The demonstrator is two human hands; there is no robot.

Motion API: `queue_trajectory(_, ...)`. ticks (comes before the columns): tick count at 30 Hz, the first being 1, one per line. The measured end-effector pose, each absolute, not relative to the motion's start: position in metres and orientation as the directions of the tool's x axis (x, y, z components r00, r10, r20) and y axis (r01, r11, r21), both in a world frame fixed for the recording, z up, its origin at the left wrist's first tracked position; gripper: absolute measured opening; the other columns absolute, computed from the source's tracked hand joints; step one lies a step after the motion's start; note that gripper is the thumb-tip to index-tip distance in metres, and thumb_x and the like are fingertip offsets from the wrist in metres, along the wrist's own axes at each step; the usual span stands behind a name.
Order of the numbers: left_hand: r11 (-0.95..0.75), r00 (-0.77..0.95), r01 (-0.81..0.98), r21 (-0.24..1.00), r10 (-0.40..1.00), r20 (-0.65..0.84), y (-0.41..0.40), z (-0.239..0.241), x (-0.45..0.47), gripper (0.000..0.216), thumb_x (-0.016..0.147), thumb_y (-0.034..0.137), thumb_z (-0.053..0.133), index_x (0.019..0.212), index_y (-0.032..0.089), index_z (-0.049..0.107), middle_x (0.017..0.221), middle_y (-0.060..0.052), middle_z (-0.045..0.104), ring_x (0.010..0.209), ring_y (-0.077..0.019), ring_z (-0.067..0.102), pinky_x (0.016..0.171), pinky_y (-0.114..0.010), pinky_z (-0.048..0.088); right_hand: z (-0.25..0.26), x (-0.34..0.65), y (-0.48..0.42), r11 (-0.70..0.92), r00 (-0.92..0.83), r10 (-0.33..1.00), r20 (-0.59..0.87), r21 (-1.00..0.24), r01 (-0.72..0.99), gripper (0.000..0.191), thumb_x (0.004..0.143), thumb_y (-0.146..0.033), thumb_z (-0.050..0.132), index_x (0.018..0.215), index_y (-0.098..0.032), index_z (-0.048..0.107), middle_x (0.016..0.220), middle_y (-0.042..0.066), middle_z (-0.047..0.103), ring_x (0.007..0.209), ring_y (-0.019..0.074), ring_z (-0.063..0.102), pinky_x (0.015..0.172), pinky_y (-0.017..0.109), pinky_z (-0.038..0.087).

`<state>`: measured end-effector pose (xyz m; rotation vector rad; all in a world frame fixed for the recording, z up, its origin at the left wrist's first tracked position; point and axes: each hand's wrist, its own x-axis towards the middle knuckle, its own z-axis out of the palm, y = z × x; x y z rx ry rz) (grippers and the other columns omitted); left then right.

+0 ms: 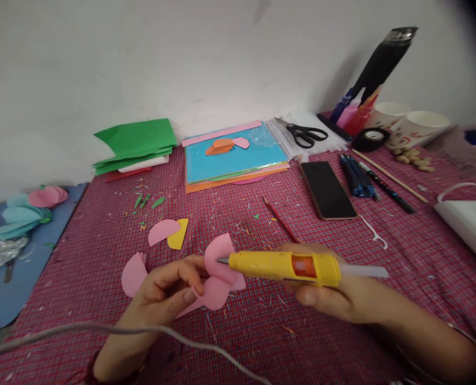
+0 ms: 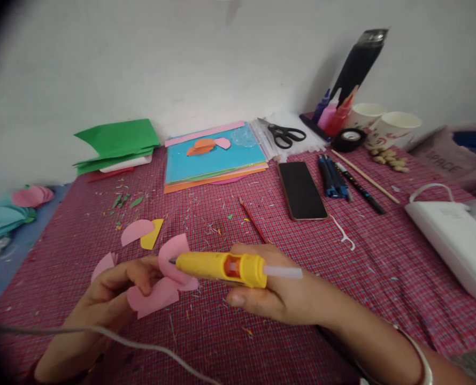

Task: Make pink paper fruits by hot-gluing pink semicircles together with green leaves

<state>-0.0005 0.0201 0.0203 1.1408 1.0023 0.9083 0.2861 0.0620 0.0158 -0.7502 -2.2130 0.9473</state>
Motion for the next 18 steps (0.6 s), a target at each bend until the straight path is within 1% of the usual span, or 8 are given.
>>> queue_trajectory(4, 0.150, 0.165, -0.125, 0.981, 0.978, -0.129, 0.020, 0.019, -0.004, 0.009, 0.082, 0.030, 0.068, 0.076, 0.023, 0.068, 0.100, -0.002, 0.069, 0.091, -0.0171, 0.063, 0.084, -0.027, 0.047, 0.021, 0.285, 0.063, 0.548, -0.694, 0.667, 0.271, -0.810, 0.211, 0.040, 0.094, -0.052, 0.041, 0.084, -0.021, 0.064, 0.072, 0.003, 0.059, 0.059, 0.0148, 0.054, 0.055, 0.027, 0.047)
queue_trajectory(7, 0.142, 0.072, -0.179, 0.973, 0.989, -0.132, 0.021, 0.015, -0.009, 0.008, 0.079, 0.029, 0.071, 0.075, 0.023, 0.068, 0.097, -0.001, 0.069, 0.093, -0.0169, 0.062, 0.083, -0.026, 0.048, 0.018, 0.288, 0.064, 0.548, -0.648, 0.705, 0.289, -0.801, 0.240, 0.031, 0.093, -0.048, 0.045, 0.091, -0.022, 0.063, 0.078, 0.004, 0.062, 0.066, 0.0172, 0.058, 0.058, 0.029, 0.048)
queue_trajectory(10, 0.149, 0.029, -0.237, 0.960, 0.989, -0.146, 0.024, 0.013, -0.013, 0.007, 0.078, 0.030, 0.071, 0.075, 0.023, 0.068, 0.097, -0.001, 0.069, 0.093, -0.0177, 0.063, 0.082, -0.027, 0.050, 0.010, 0.288, 0.067, 0.517, -0.569, 0.781, 0.256, -0.775, 0.362, 0.021, 0.090, -0.040, 0.051, 0.095, -0.021, 0.058, 0.082, 0.005, 0.062, 0.068, 0.0186, 0.059, 0.060, 0.031, 0.049)
queue_trajectory(12, 0.166, 0.029, -0.270, 0.949, 0.986, -0.164, 0.026, 0.012, -0.014, 0.008, 0.078, 0.029, 0.072, 0.075, 0.023, 0.068, 0.098, -0.003, 0.070, 0.092, -0.0185, 0.064, 0.084, -0.030, 0.052, 0.003, 0.283, 0.072, 0.501, -0.556, 0.808, 0.193, -0.722, 0.477, 0.018, 0.083, -0.031, 0.059, 0.096, -0.019, 0.056, 0.084, 0.005, 0.061, 0.071, 0.0193, 0.059, 0.063, 0.033, 0.049)
queue_trajectory(15, 0.209, 0.063, -0.308, 0.928, 0.978, -0.200, 0.028, 0.011, -0.010, 0.009, 0.076, 0.028, 0.074, 0.072, 0.021, 0.069, 0.096, -0.003, 0.070, 0.091, -0.0180, 0.066, 0.086, -0.030, 0.054, -0.007, 0.273, 0.077, 0.522, -0.556, 0.820, 0.135, -0.574, 0.631, 0.034, 0.073, -0.016, 0.064, 0.105, -0.015, 0.056, 0.099, 0.010, 0.060, 0.092, 0.0250, 0.058, 0.082, 0.040, 0.049)
queue_trajectory(16, 0.219, 0.080, -0.322, 0.921, 0.976, -0.204, 0.028, 0.011, -0.009, 0.010, 0.075, 0.028, 0.075, 0.071, 0.021, 0.069, 0.094, -0.002, 0.070, 0.089, -0.0172, 0.066, 0.086, -0.029, 0.055, -0.008, 0.270, 0.078, 0.527, -0.561, 0.820, 0.114, -0.531, 0.663, 0.037, 0.072, -0.014, 0.064, 0.108, -0.014, 0.057, 0.103, 0.012, 0.059, 0.097, 0.0268, 0.057, 0.086, 0.043, 0.047)
queue_trajectory(18, 0.234, 0.113, -0.359, 0.904, 0.972, -0.207, 0.028, 0.009, -0.005, 0.009, 0.075, 0.027, 0.075, 0.071, 0.021, 0.070, 0.089, -0.002, 0.069, 0.088, -0.0162, 0.067, 0.087, -0.029, 0.055, -0.008, 0.266, 0.077, 0.533, -0.568, 0.819, 0.081, -0.474, 0.701, 0.036, 0.073, -0.014, 0.063, 0.109, -0.013, 0.058, 0.106, 0.013, 0.059, 0.102, 0.0294, 0.055, 0.090, 0.047, 0.044)
